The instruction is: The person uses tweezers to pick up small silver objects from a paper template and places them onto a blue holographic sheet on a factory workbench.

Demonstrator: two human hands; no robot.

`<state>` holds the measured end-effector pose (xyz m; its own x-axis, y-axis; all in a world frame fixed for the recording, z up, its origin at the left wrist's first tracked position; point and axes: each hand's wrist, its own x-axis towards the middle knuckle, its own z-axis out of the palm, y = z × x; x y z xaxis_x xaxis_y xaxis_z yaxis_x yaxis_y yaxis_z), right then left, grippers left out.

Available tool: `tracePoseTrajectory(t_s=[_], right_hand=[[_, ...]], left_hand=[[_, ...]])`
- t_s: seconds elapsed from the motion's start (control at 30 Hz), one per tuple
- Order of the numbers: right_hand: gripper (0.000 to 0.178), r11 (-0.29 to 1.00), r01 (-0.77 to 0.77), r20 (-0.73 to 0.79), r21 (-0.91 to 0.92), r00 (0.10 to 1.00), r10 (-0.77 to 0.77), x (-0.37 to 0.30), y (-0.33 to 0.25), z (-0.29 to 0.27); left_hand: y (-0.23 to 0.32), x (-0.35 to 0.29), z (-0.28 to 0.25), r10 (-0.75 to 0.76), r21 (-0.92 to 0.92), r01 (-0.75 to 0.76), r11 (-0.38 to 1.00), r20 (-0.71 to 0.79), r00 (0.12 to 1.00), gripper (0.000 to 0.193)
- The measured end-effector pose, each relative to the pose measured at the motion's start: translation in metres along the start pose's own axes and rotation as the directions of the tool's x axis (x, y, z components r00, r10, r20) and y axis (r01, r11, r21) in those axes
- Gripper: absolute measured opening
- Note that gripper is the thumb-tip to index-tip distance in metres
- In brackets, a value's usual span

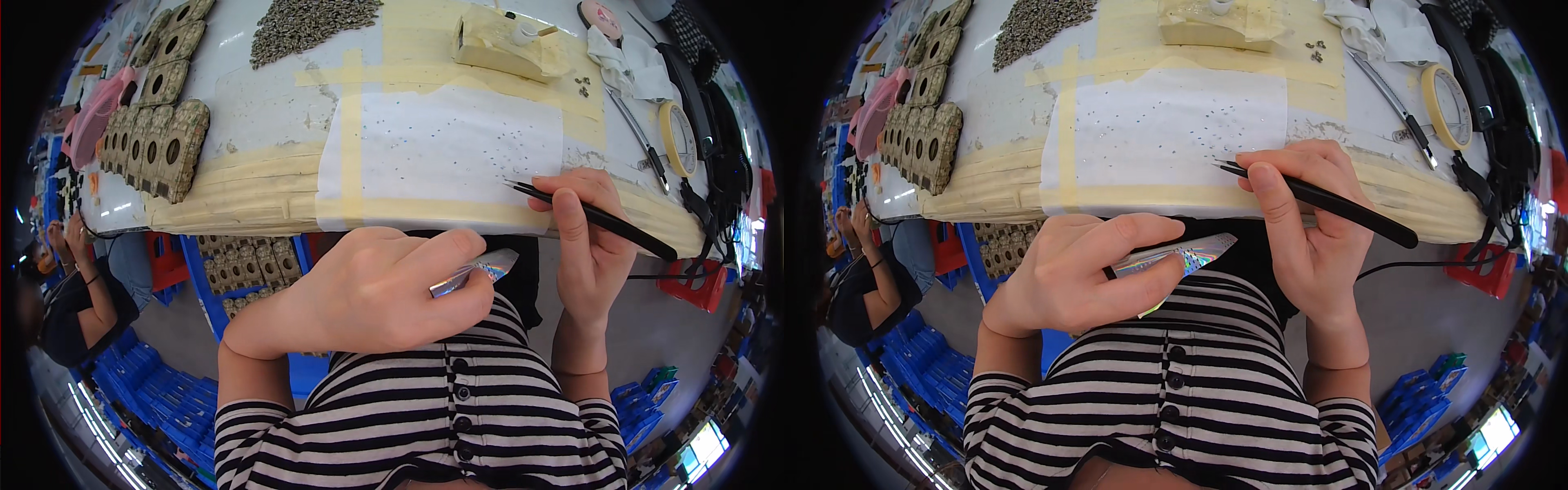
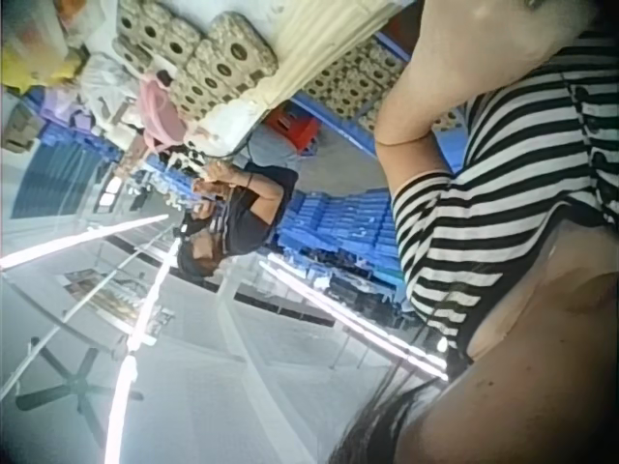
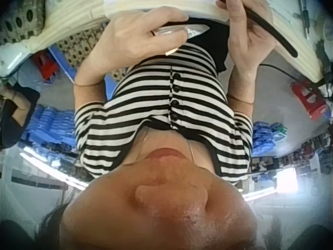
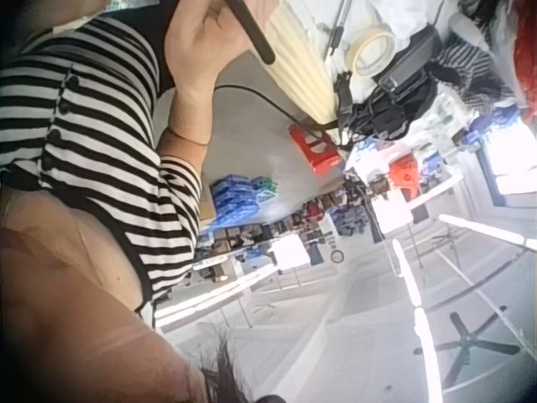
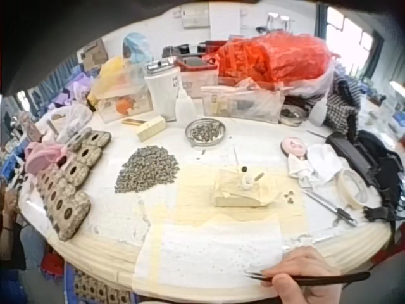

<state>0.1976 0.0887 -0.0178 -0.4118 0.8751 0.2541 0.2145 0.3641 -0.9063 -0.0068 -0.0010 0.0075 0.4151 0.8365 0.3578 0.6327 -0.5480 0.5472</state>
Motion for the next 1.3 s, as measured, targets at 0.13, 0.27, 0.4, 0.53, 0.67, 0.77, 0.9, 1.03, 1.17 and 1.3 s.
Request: tracePoseTrajectory(t_s=[0.13,0.27,0.4,0.53,0.67,0.77,0.9,1.03,1.17,1.3], right_hand=[[0.009,0.997,-0.034,-0.026,0.07,0.999,0.035,0.0,-0.002,0.001],[0.012,0.995,-0.031,-0.043,0.095,0.998,0.035,-0.001,-0.002,-0.006],[0.017,0.986,0.132,0.039,0.102,0.99,-0.137,-0.001,-0.005,-0.013],[0.027,0.948,0.318,0.163,0.026,0.934,-0.318,0.001,-0.005,-0.014],[0.031,0.946,0.321,0.173,0.029,0.931,-0.322,0.0,-0.007,-0.014],[0.033,0.936,0.352,0.17,0.024,0.921,-0.351,0.0,-0.008,-0.015],[0.034,0.925,0.38,0.178,0.004,0.91,-0.375,-0.001,-0.012,-0.017],[0.033,0.92,0.392,0.179,0.013,0.904,-0.387,-0.002,-0.014,-0.017],[0.03,0.905,0.426,0.213,-0.016,0.885,-0.413,0.0,-0.018,-0.011],[0.03,0.893,0.445,0.234,-0.067,0.877,-0.42,0.005,-0.021,-0.004]], left_hand=[[-0.003,0.004,0.005,-0.036,0.024,0.036,0.999,-0.016,0.999,0.018],[-0.003,0.005,0.004,-0.1,-0.008,0.1,0.995,-0.025,0.995,0.018],[-0.006,0.003,-0.002,-0.119,0.036,0.121,0.992,-0.052,0.992,0.021],[-0.007,-0.001,0.004,-0.042,0.082,0.05,0.995,-0.094,0.995,0.023],[-0.01,-0.003,0.006,-0.105,-0.041,0.1,0.994,-0.166,0.98,0.023],[-0.008,-0.002,0.001,-0.112,-0.024,0.109,0.994,-0.179,0.977,0.025],[-0.007,-0.001,0.004,-0.15,-0.114,0.125,0.986,-0.252,0.956,0.02],[-0.002,0.002,0.004,-0.628,-0.644,0.415,0.642,-0.133,0.766,0.013],[-0.006,0.005,-0.004,-0.718,-0.825,0.444,0.349,0.069,0.693,0.015],[-0.007,0.005,-0.005,-0.755,-0.824,0.483,0.295,0.109,0.646,0.014]])
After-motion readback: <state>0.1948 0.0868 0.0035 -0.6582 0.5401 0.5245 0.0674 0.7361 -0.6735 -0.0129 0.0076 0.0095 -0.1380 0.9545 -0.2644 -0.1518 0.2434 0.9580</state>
